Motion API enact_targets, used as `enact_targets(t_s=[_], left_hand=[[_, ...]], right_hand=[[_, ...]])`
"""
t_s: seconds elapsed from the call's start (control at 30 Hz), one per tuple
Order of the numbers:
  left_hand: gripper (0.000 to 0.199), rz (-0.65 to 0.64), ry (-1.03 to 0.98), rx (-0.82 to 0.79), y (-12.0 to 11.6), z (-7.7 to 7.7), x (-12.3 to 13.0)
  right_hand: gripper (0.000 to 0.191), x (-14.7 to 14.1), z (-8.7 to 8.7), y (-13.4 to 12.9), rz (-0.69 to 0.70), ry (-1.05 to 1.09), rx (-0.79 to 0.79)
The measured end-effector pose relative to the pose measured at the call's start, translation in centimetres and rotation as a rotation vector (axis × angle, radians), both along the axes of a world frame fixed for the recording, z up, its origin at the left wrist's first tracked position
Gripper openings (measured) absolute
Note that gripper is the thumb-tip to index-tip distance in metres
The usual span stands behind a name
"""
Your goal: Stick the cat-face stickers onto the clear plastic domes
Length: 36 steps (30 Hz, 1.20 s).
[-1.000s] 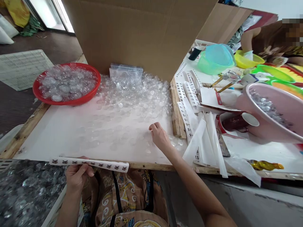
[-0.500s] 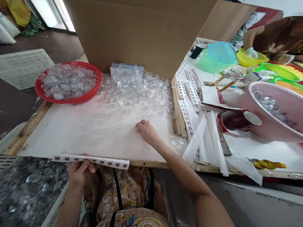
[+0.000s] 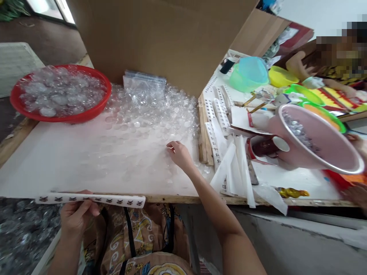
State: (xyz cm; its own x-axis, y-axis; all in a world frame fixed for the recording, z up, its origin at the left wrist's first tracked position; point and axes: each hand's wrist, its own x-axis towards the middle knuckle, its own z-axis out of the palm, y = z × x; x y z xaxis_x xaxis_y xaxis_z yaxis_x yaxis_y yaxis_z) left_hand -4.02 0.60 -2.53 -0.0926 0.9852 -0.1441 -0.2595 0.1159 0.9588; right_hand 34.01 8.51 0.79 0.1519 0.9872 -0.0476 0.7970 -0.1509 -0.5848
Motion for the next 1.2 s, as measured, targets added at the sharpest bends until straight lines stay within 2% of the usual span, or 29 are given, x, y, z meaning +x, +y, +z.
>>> enact_targets(t_s=[0.07,0.1,0.2,0.27,0.33,0.47,0.57,0.7,0.8,0.9,1.03,1.13,1.2], left_hand=[[0.028,0.025,-0.011,0.008,0.0,-0.2,0.0],[0.028,0.037,-0.018,0.012,0.0,-0.3,0.0],[0.027,0.053,-0.059,0.045,0.3,-0.6,0.0],[0.025,0.045,-0.053,0.05,0.5,-0.7,0.1],[0.025,0.032,-0.041,0.048,0.6,-0.7,0.1],[0.028,0.025,-0.022,0.016,0.3,-0.3,0.2],[0.027,0.068,-0.03,0.023,0.1,0.0,0.4],[0.029,0.059,-0.037,0.019,0.2,0.4,0.5],[0.028,0.038,-0.033,0.017,0.4,0.4,0.4],[0.028,0.008,-0.031,0.025,0.6,0.1,0.1],[0.031,0.033,-0.039,0.027,0.5,-0.2,0.0],[0.033,0.055,-0.054,0.025,0.4,-0.2,0.2],[0.034,0.07,-0.063,0.022,0.5,-0.2,0.3]], right_hand=[[0.015,1.2,1.0,-0.9,-0.016,-0.048,-0.039],[0.022,1.7,1.5,-1.5,0.007,-0.064,-0.086],[0.062,1.9,2.6,-3.3,0.143,-0.099,-0.246],[0.078,0.8,2.6,-4.0,0.192,-0.097,-0.287],[0.078,-0.8,2.1,-3.9,0.2,-0.045,-0.28],[0.066,-3.1,1.8,-2.8,0.246,0.103,-0.202],[0.054,-2.0,2.7,-2.8,0.231,0.08,-0.181],[0.053,1.3,3.3,-5.1,0.188,-0.093,-0.284],[0.046,1.9,2.0,-6.7,0.145,-0.096,-0.277],[0.04,0.9,0.4,-7.0,0.093,0.048,-0.153],[0.047,0.3,-0.3,-6.9,0.105,0.153,-0.049],[0.068,0.4,-0.3,-7.8,0.18,0.136,-0.086],[0.073,-0.1,-0.7,-8.5,0.206,0.158,-0.106]])
